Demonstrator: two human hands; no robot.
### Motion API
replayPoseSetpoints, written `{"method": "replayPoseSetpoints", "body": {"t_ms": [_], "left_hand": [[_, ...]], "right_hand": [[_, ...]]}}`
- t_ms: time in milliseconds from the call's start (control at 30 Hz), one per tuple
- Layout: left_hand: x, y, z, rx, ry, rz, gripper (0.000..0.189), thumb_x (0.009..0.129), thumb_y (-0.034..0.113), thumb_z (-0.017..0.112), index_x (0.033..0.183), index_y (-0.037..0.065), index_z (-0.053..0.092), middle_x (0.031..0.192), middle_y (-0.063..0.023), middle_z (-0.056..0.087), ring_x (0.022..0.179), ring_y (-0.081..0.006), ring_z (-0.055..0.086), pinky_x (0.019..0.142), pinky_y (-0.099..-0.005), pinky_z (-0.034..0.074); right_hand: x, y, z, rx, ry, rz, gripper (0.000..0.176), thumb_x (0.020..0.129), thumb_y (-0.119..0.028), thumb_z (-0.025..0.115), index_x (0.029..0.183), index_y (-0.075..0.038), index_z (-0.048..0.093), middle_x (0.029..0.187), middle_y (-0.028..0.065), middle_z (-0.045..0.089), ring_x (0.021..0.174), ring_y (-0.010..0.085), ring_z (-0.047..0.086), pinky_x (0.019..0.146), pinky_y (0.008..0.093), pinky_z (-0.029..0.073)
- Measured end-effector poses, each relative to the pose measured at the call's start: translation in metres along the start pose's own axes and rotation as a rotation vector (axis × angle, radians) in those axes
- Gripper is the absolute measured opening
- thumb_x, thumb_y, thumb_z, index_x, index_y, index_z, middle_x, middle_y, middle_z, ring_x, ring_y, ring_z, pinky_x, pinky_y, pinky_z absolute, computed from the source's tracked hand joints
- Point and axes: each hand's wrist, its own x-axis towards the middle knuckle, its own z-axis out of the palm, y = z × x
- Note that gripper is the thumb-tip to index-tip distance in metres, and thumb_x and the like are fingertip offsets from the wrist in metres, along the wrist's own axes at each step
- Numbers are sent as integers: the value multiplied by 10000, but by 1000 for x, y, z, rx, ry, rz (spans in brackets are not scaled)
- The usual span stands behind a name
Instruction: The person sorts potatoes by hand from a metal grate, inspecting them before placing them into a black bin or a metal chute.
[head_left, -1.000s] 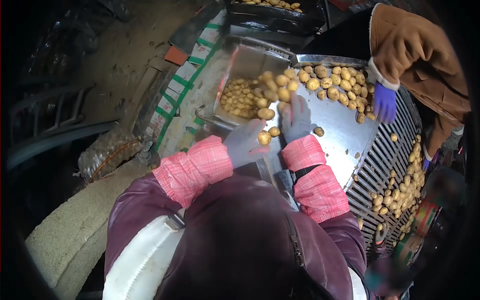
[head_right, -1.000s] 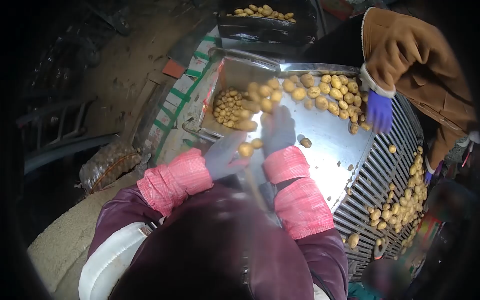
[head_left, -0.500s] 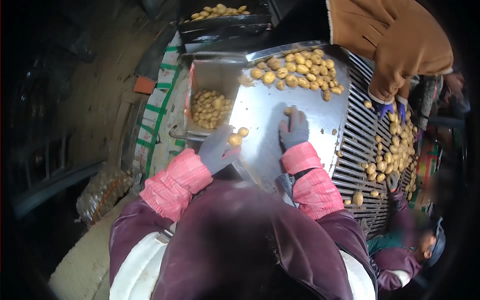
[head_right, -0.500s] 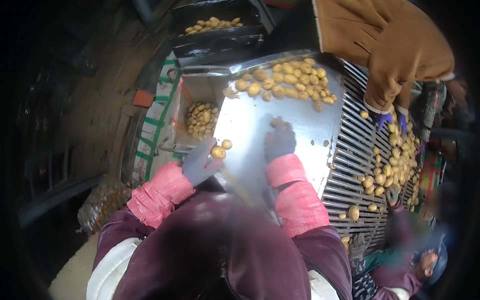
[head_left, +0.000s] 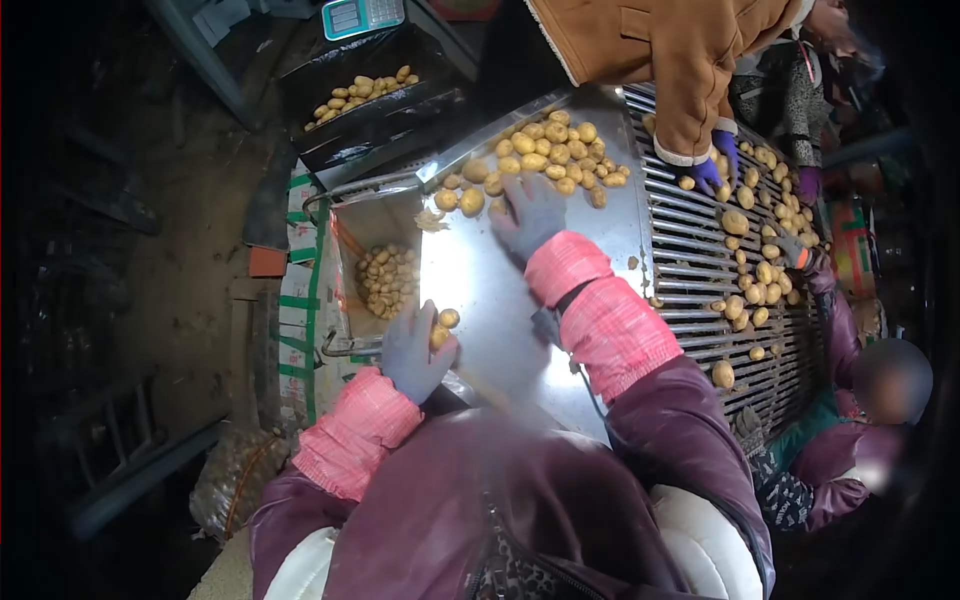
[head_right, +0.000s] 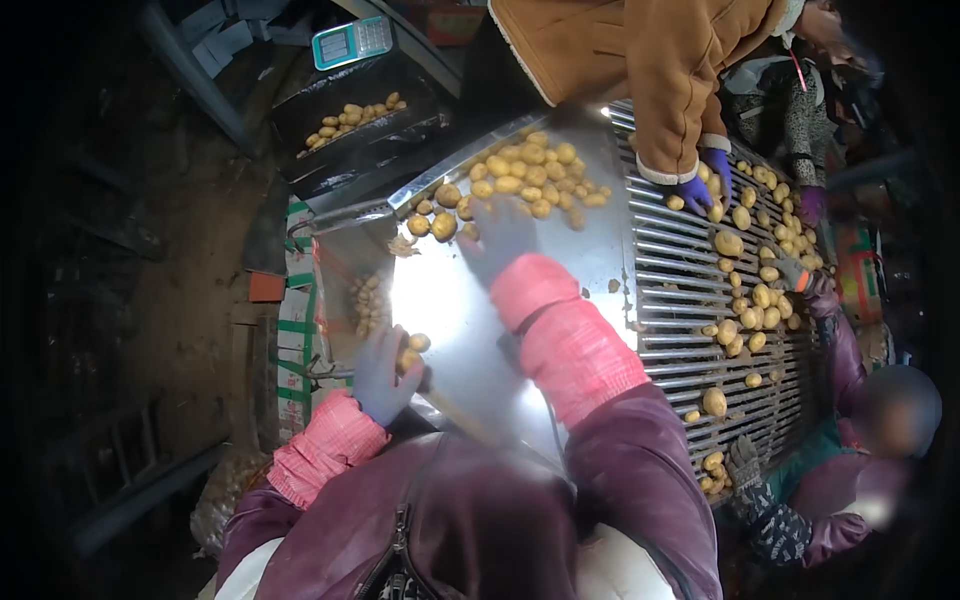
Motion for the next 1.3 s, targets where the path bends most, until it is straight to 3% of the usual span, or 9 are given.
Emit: {"method": "replayPoseSetpoints", "body": {"t_ms": [200,533,600,700,767,900,1000,1100,1300], "left_hand": [[13,-2,6,3,-28,22,598,854,285,658,1336,-6,454,1275,-232,482,1117,-418,493,956,-487,407],[12,4,7,108,41,-21,676,832,313,687,1374,1,431,1348,-282,430,1187,-455,456,1008,-518,386],[15,7,4,136,63,16,682,823,312,696,1371,3,433,1355,-291,415,1191,-468,442,1007,-533,379],[18,11,2,172,87,92,685,800,292,715,1358,3,442,1353,-283,404,1186,-468,433,1004,-556,360],[22,16,-1,144,26,54,695,818,272,691,1390,-6,410,1373,-278,403,1224,-466,413,1037,-541,340],[23,13,0,156,-6,65,680,834,257,681,1396,-12,410,1365,-258,423,1228,-458,417,1042,-530,342],[19,7,6,200,34,93,663,832,245,695,1383,-11,430,1357,-253,440,1226,-443,431,1037,-521,354],[24,8,4,150,43,145,650,828,222,709,1373,-13,443,1352,-250,453,1222,-434,449,1029,-516,370],[29,16,-1,72,28,139,568,804,205,703,1285,-21,501,1256,-243,508,1133,-424,501,990,-524,395]], "right_hand": [[43,-11,19,-188,-178,-38,687,908,-517,535,1462,-143,380,1506,172,337,1408,332,286,1115,463,268],[-15,-78,33,286,-204,-348,622,864,-409,601,1413,-187,410,1443,146,407,1147,360,514,926,472,459],[-26,-71,26,494,-188,-315,613,879,-410,602,1417,-180,419,1443,139,418,1113,361,534,928,459,459],[-15,-26,16,178,-121,-182,592,924,-419,569,1437,-158,433,1415,166,459,1221,341,498,1022,441,406],[9,17,5,129,233,-96,398,825,-280,663,1162,-81,590,1192,180,594,1117,352,558,950,469,442],[42,102,-7,-91,11,302,588,835,-418,642,1328,-121,515,1265,174,547,1204,370,509,1010,475,411],[63,128,-3,-112,-113,472,577,962,-487,450,1462,-202,403,1523,100,316,1383,305,336,1142,491,244],[83,161,8,-111,-146,281,689,895,-587,513,1459,-206,405,1424,171,404,1332,374,383,1104,496,309],[100,146,9,-62,-189,389,652,849,-616,557,1386,-250,500,1325,201,490,1220,393,487,1056,485,362]]}}
